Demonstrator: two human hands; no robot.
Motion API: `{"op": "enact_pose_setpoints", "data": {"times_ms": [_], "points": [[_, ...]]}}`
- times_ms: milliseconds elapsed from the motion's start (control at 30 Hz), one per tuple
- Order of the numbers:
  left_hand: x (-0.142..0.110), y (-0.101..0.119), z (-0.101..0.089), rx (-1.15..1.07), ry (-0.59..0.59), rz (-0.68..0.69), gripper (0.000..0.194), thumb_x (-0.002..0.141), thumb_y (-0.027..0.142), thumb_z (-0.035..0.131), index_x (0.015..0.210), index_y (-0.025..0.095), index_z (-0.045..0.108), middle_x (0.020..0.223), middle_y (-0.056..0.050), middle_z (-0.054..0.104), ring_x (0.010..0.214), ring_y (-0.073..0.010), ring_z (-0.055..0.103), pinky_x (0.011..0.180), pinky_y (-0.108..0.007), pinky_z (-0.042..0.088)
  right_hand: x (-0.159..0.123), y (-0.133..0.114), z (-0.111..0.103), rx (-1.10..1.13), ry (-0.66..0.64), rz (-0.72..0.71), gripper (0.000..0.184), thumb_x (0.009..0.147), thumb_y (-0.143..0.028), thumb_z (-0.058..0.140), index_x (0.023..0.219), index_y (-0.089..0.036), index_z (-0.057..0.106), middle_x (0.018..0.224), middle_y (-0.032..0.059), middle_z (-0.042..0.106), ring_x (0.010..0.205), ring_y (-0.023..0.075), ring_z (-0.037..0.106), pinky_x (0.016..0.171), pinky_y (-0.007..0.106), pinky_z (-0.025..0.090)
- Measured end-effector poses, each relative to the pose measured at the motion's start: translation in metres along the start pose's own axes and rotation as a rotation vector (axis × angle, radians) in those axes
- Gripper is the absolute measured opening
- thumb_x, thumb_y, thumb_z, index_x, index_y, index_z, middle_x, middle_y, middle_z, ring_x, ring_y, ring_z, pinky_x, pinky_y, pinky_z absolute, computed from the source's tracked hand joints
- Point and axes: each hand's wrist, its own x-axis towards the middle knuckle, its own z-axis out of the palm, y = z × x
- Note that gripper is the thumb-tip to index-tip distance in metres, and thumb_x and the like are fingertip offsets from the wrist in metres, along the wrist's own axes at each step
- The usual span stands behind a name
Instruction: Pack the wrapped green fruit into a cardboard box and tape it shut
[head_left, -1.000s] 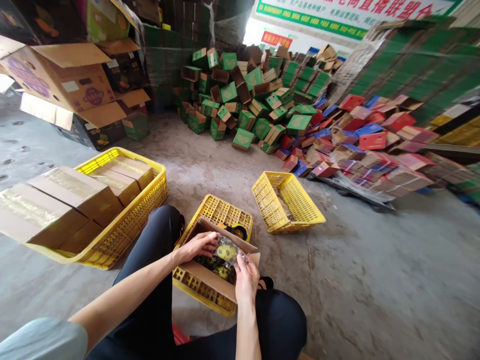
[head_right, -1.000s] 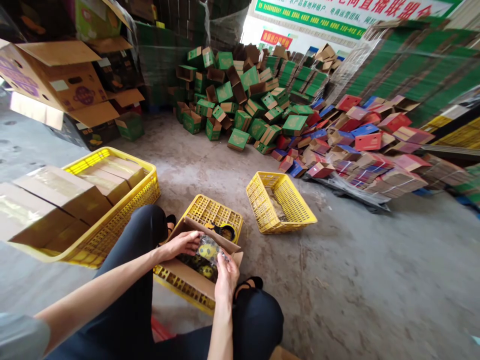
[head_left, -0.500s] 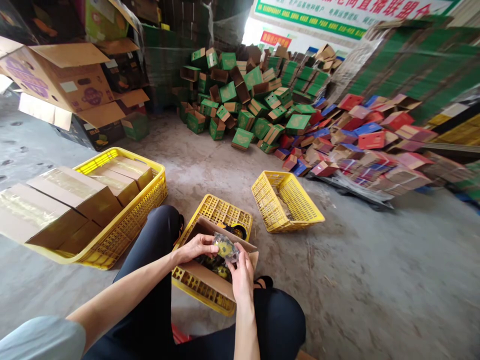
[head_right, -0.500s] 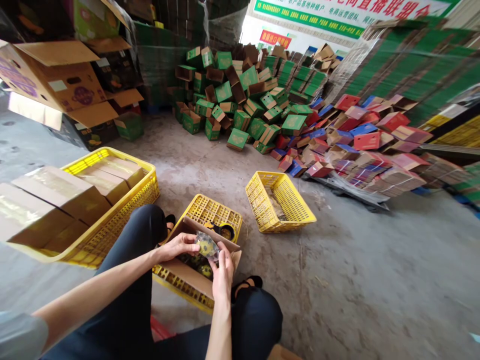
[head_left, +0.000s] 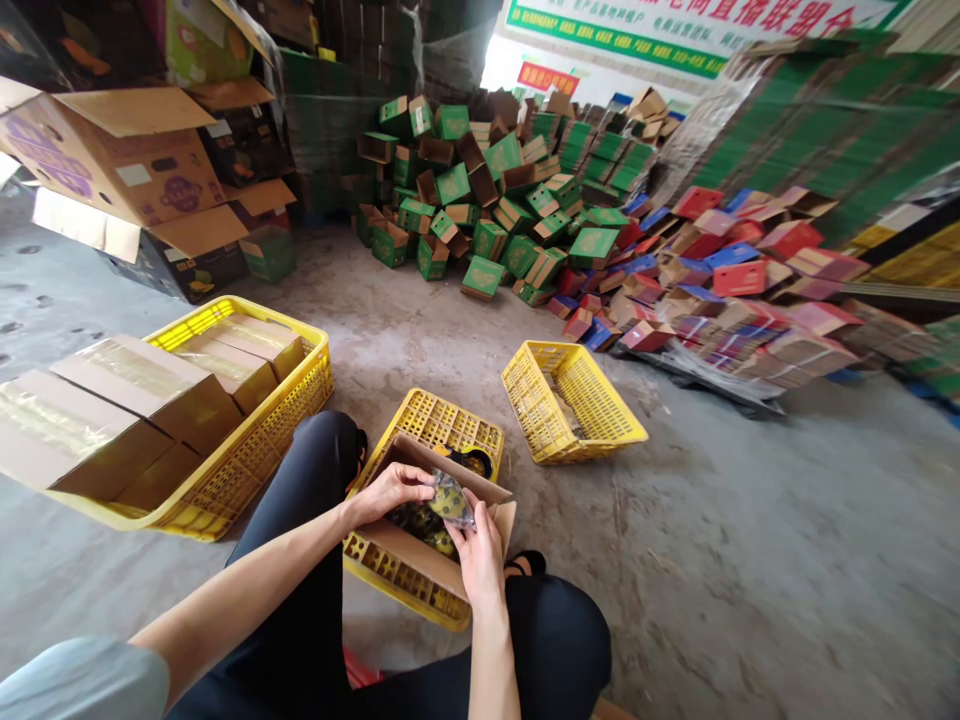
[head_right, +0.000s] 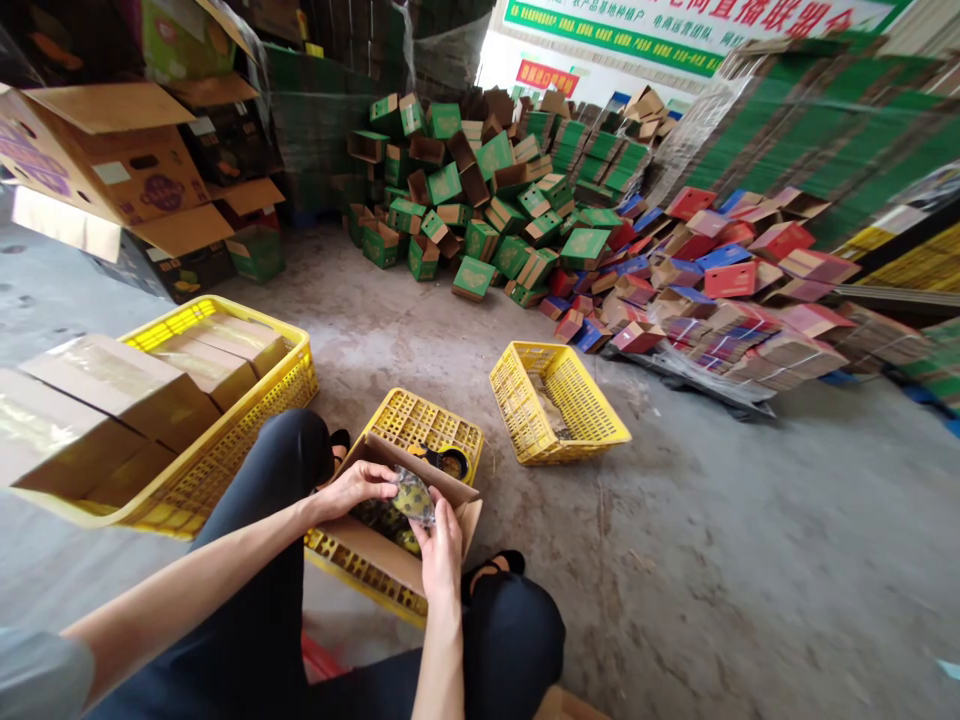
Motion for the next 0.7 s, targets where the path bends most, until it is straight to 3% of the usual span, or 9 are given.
{"op": "enact_pose_setpoints", "data": {"times_ms": [233, 467, 700], "points": [[-0.0015, 0.0053, 0.0010, -0.035, -0.004, -0.004, 0.048, 0.073, 0.056, 0.091, 0.085, 0.012, 0.079, 0.077, -0.005, 0.071, 0.068, -0.0141, 0.060, 0.070, -0.026, 0.049, -0.0055, 0.0009, 0.0035, 0.040, -0.109, 0.124, 0.061, 0.075, -0.065, 0.088, 0.121, -0.027, 0.077, 0.135, 0.0094, 0.074, 0.127, 0.0343, 0.067, 0.099, 0.053, 0.061], [-0.0014, 0.0058, 0.0011, -0.060, 0.009, -0.013, 0.049, 0.073, 0.057, 0.091, 0.085, 0.012, 0.078, 0.077, -0.004, 0.069, 0.066, -0.0125, 0.058, 0.065, -0.025, 0.047, -0.0080, 0.0052, 0.0032, -0.010, -0.134, 0.132, 0.063, 0.063, -0.041, 0.101, 0.120, -0.030, 0.077, 0.122, 0.0069, 0.079, 0.113, 0.0313, 0.073, 0.097, 0.053, 0.061], [-0.0019, 0.0058, 0.0045, -0.108, 0.012, -0.058, 0.053, 0.077, 0.063, 0.086, 0.090, 0.012, 0.076, 0.080, -0.004, 0.069, 0.068, -0.0131, 0.061, 0.069, -0.025, 0.050, -0.0076, 0.0030, 0.0037, -0.030, -0.126, 0.051, 0.070, 0.068, -0.044, 0.096, 0.133, -0.029, 0.073, 0.133, 0.0066, 0.076, 0.129, 0.0332, 0.067, 0.110, 0.049, 0.053]]}}
